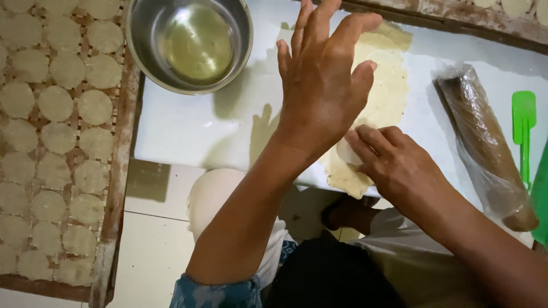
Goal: Rolling out dough with a plastic-wrapped roller, cutting small circles using a plastic cup, and transferring the circles to a large bamboo drying rack.
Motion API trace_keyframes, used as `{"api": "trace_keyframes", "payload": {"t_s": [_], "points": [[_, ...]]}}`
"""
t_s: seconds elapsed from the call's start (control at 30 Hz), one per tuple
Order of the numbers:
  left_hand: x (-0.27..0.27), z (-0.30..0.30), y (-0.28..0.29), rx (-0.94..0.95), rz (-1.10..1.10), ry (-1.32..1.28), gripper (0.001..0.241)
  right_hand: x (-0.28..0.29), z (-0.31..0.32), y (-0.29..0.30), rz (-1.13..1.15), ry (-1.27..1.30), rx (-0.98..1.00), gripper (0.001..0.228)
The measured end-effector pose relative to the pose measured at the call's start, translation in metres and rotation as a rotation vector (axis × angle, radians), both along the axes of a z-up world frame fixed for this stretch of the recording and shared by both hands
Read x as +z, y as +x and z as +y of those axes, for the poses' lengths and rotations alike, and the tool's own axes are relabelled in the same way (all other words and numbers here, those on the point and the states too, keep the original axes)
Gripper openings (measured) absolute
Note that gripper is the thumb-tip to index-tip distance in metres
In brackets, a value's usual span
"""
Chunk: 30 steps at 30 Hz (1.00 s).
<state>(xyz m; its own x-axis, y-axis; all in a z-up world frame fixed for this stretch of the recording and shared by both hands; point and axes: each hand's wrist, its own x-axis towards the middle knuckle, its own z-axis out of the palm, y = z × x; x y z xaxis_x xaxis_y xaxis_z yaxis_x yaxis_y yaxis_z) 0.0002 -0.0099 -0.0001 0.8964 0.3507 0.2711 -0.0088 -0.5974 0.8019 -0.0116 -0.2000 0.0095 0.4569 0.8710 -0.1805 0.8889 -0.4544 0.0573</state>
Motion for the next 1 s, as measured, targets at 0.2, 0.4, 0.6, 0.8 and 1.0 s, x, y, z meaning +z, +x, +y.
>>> {"api": "trace_keyframes", "payload": {"t_s": [0.2,0.4,0.6,0.8,1.0], "points": [[0.002,0.001,0.0,0.016,-0.058,-0.018,0.043,-0.005,0.003,-0.006,-0.071,-0.007,-0.053,0.066],[-0.007,-0.003,0.002,0.037,-0.068,0.024,0.045,-0.018,-0.001,-0.003,-0.137,-0.074,-0.156,0.07],[-0.006,0.001,0.002,0.014,-0.028,-0.07,0.048,-0.005,-0.005,0.002,0.107,-0.017,-0.2,0.081],[-0.003,0.003,0.0,0.023,-0.029,-0.04,0.049,0.005,-0.004,0.001,0.144,0.005,-0.072,0.065],[0.003,0.006,-0.002,0.019,-0.061,-0.041,0.045,-0.005,-0.01,0.0,0.088,0.039,-0.048,0.066]]}}
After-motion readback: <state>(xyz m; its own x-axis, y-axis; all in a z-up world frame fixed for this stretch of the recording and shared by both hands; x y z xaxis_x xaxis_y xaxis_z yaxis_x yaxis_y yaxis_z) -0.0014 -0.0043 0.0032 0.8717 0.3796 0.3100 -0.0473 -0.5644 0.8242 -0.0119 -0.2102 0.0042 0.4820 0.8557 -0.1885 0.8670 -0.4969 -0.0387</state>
